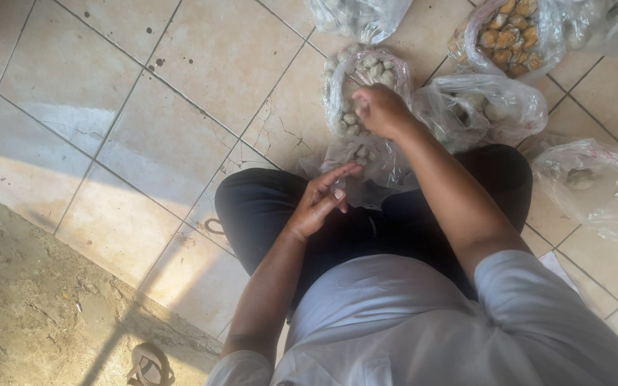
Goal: The person sits on a tiled floor and transfers small round food items from larger plastic bags into smaller clear plastic bags. They open the small bags, fill them with the items, and tie the bags shut before placing them on the floor.
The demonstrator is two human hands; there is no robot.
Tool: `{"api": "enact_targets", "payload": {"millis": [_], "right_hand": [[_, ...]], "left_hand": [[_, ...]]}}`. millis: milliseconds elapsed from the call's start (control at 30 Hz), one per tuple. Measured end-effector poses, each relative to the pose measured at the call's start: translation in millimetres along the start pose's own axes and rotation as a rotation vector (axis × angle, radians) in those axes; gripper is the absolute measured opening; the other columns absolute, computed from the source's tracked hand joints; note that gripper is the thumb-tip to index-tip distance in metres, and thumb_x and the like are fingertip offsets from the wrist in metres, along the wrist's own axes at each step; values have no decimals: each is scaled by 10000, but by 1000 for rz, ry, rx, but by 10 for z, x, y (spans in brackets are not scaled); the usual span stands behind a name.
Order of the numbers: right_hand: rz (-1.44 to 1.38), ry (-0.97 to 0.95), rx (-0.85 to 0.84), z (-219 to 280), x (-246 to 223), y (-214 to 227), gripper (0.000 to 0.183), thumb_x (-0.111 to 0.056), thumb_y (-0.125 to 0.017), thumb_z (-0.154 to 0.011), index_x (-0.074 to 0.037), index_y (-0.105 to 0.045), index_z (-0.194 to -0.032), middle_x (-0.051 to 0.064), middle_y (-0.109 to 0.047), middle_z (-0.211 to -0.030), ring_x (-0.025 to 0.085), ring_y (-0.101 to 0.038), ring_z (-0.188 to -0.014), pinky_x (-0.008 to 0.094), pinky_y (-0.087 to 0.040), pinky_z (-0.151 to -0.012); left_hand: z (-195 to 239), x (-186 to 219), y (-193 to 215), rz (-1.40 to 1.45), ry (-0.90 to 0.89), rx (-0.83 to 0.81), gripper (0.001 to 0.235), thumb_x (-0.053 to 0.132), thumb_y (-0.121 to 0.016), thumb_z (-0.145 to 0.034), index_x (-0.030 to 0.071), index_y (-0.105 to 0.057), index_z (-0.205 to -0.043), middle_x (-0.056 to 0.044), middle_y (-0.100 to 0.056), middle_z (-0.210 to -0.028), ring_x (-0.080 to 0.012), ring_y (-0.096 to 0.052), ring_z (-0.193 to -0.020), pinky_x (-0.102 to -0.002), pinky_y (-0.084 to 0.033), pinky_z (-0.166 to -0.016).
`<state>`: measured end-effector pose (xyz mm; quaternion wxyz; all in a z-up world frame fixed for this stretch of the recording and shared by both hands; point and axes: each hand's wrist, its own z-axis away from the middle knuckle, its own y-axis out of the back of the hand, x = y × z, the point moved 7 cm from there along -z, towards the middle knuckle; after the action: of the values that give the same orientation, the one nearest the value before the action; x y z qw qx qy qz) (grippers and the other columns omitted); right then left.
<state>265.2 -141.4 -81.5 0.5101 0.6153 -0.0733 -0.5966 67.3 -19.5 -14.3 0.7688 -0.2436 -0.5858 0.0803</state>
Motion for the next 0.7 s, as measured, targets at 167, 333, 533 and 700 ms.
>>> {"api": "enact_targets", "payload": {"millis": [167,333,533,700], "right_hand": [[274,231,41,-204,287,-804,302,34,-636,-817,-97,-714,-1077,220,-609,-1099,388,-618,-1061,460,-512,-911],[193,23,101,-214,749,-716,169,-11,-666,-884,-76,-674,-1040,188,-640,-1092,352,-638,-1026,455,-507,-890],[-1363,-428,-9,547,725,74,44,-119,-637,-1005,-124,-637,-1048,30,-669,-1040,116,-598,-824,231,-467,-662],[-1249,-168,-440,1194,-180,184,144,-155,-631,-1035,-43,-661,-1122,114,-647,-986,121,-541,-692,240,-452,-553]], "left_hand": [[-25,-36,56,-4,48,-1,669,359,-639,-991,27,-477,-1548,-155,-570,-1529,-133,-596,-744,-283,-544,-747],[-38,7,71,14,25,38,731,318,-648,-976,44,-385,-1601,-158,-457,-1622,-172,-642,-841,-314,-551,-839],[-26,131,17,13,-53,63,877,315,-667,-963,81,-207,-1671,-145,-289,-1722,-210,-642,-962,-333,-516,-947],[-24,151,-31,-4,-52,49,877,339,-672,-957,72,-228,-1664,-144,-298,-1716,-205,-636,-930,-338,-521,-921]]}}
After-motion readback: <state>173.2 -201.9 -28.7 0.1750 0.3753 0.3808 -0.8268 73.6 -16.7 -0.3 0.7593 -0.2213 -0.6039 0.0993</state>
